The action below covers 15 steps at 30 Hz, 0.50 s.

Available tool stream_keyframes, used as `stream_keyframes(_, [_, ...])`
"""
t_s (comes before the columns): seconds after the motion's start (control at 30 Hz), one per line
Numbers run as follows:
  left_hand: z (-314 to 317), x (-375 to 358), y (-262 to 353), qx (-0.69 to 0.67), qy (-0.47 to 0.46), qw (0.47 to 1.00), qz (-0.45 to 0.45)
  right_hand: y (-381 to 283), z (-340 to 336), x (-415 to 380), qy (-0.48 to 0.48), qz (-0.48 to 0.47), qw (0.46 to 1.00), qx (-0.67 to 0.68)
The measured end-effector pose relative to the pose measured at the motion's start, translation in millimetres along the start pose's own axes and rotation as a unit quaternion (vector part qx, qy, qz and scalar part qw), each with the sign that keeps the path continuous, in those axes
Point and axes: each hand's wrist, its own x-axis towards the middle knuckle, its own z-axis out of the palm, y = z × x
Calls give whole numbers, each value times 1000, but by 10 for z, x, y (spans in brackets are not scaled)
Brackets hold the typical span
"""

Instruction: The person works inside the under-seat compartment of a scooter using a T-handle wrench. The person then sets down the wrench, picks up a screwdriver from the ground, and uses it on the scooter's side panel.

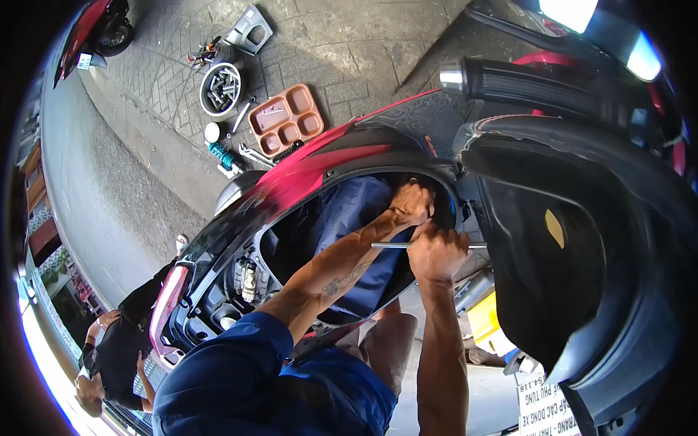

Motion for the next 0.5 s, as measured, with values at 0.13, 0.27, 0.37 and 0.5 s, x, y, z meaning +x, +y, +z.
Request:
stream_keyframes(0.13, [-238, 138, 153, 22, -166, 978, -125, 49, -128, 21, -90, 56, 994, 23])
stream_keyframes(0.27, [-587, -22, 216, 131, -148, 980, 6, 96, -567, 252, -133, 61, 978, 147])
stream_keyframes(0.37, [-866, -165, 305, -92, -56, 993, 48, -139, -1109, 104, -61, 31, 984, 167])
stream_keyframes(0.5, [-1820, -535, 1415, -214, -9, 971, -111, -300, -1623, -729, 24, 97, 961, 256])
